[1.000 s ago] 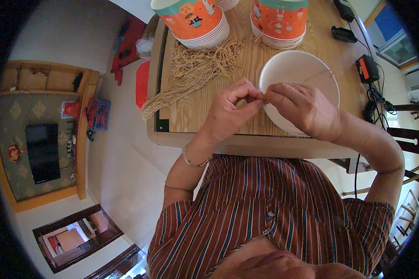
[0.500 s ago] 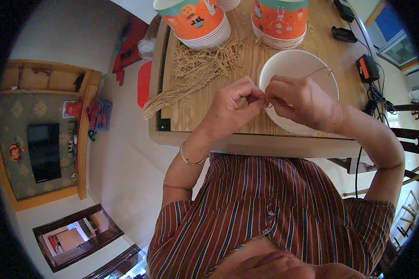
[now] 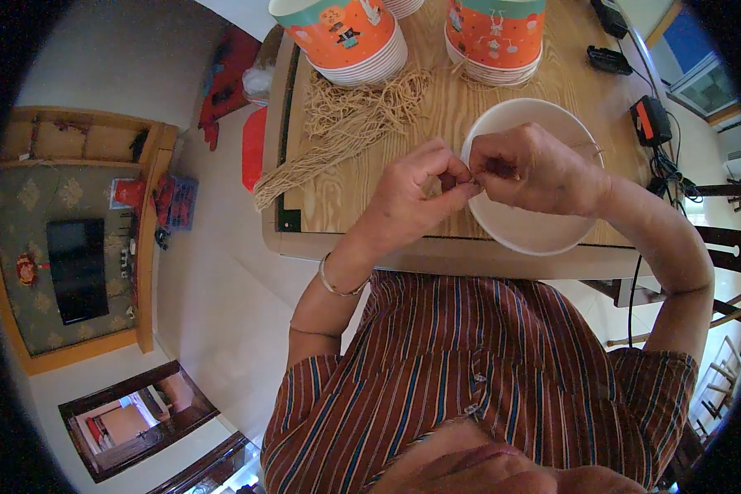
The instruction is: Threading and tying straw-like material into paper bowls.
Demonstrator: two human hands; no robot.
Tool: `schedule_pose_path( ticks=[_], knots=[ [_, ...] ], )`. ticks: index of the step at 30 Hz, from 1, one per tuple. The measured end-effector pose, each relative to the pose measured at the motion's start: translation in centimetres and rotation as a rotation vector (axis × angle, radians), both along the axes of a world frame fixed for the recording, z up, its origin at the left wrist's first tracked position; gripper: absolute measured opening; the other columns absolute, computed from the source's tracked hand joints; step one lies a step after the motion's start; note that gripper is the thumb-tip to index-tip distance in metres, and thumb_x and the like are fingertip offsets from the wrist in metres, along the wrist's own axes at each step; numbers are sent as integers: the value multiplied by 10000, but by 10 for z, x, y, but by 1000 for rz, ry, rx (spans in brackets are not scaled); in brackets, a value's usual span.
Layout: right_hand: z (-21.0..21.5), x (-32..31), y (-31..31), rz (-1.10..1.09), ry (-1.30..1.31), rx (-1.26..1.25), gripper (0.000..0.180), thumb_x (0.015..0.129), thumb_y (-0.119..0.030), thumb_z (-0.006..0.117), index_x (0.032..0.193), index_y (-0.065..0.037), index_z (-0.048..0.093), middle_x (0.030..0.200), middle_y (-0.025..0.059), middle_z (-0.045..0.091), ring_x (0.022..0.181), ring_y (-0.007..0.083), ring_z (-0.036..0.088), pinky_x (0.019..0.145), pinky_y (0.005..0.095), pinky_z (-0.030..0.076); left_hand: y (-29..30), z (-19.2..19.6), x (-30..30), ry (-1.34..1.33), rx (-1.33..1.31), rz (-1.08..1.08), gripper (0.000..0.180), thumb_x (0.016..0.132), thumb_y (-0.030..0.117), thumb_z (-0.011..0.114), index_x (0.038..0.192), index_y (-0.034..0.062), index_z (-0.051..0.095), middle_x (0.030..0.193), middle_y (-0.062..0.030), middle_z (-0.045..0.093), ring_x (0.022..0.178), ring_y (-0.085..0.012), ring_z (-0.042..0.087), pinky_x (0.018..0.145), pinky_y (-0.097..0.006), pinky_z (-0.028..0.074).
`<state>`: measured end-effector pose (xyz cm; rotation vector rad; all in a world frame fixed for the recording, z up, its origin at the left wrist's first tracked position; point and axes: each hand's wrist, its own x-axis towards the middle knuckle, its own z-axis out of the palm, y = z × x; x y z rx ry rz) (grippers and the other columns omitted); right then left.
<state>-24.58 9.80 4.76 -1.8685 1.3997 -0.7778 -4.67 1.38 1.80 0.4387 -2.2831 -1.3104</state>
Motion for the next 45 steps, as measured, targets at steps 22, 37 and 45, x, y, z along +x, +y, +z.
schedule_pose_path(
  ticks=[22, 37, 45],
  knots=[
    [-10, -14, -4, 78, -302, 478, 78, 876, -62, 597, 911, 6, 581, 753, 34, 602, 693, 107, 596, 637, 254, 512, 14, -18, -1, 190, -9, 104, 30, 857, -4, 624, 887, -8, 629, 833, -51, 561, 711, -120, 550, 647, -245, 445],
    [-8, 1, 10, 9, -5, -98, 200, 869, -144, 648, 973, -20, 531, 780, 164, 667, 748, 350, 673, 669, 417, 535, 18, -22, -3, 133, 430, 128, 33, 886, 17, 604, 885, -9, 624, 812, 0, 523, 759, -74, 502, 682, -235, 415],
    [-3, 3, 15, -3, 58, -169, 117, 904, -120, 584, 941, -19, 537, 755, 204, 641, 713, 419, 630, 627, 453, 514, 13, -20, -3, 127, 288, 124, 34, 842, 6, 632, 866, -17, 628, 782, -38, 550, 755, -112, 533, 689, -260, 427]
  ],
)
